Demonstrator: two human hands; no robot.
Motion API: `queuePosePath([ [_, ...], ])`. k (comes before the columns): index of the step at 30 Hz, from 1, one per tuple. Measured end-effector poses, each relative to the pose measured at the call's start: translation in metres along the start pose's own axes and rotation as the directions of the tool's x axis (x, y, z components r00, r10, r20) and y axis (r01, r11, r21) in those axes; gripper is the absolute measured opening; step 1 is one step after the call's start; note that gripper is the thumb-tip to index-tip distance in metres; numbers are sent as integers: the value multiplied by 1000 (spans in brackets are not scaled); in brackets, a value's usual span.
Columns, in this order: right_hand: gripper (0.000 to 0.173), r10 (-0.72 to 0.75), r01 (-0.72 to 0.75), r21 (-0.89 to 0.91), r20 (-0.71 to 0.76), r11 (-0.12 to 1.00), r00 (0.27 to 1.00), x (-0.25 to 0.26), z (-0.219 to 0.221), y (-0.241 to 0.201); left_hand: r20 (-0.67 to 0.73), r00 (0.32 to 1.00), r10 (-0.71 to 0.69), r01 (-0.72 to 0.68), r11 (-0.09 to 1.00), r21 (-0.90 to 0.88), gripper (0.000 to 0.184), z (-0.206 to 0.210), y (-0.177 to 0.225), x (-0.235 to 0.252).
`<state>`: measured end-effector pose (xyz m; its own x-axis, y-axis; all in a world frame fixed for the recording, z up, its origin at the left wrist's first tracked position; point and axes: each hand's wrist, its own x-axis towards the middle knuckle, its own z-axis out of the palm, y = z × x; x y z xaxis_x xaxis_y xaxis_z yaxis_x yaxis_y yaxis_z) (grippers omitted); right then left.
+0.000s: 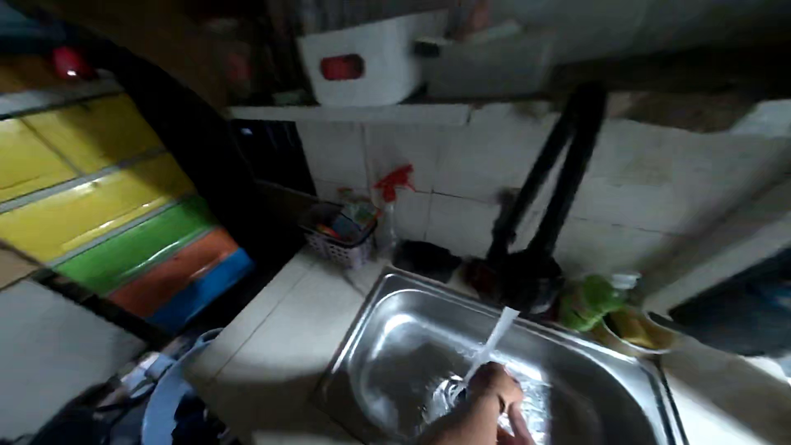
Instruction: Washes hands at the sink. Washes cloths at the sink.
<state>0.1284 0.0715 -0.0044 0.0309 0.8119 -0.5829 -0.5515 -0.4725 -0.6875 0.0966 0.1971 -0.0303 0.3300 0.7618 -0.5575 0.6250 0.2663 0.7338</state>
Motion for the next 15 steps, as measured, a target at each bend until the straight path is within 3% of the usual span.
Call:
queuePosePath([
  [3,49,-35,4,349,83,937,996,7,23,-14,-178,982,-68,-6,923,-384,37,0,-6,-57],
  [5,45,26,-42,392,45,919,999,9,45,-21,-286,952,-112,14,946,-323,36,-7,-8,-82],
  [7,39,-12,-5,410,38,912,999,10,56,-19,-281,950,-138,30,933,-358,38,-23,1,-118],
  [8,35,-16,35,336,-58,941,998,0,68,-29,-248,951,-186,53,887,-459,39,-30,17,-144],
  [10,33,42,-51,-36,-215,998,976,-18,89,-62,-302,921,-245,36,828,-559,39,-35,36,-160],
  [11,37,-14,-35,-271,-176,962,984,-12,85,-61,-349,915,-203,-10,852,-523,40,-34,30,-154],
  [12,40,-171,97,-485,-109,869,979,6,77,-44,-414,902,-119,-80,897,-434,39,-34,15,-139],
  [13,44,-411,271,-610,-100,745,906,36,73,-16,-471,882,-12,-150,941,-304,38,-38,-7,-119],
  [14,46,-488,348,-618,-68,705,870,55,70,-5,-476,876,84,-197,962,-192,37,-46,-19,-109],
  [15,45,-437,344,-549,-43,761,898,57,72,-10,-445,882,155,-222,970,-103,36,-57,-21,-111],
])
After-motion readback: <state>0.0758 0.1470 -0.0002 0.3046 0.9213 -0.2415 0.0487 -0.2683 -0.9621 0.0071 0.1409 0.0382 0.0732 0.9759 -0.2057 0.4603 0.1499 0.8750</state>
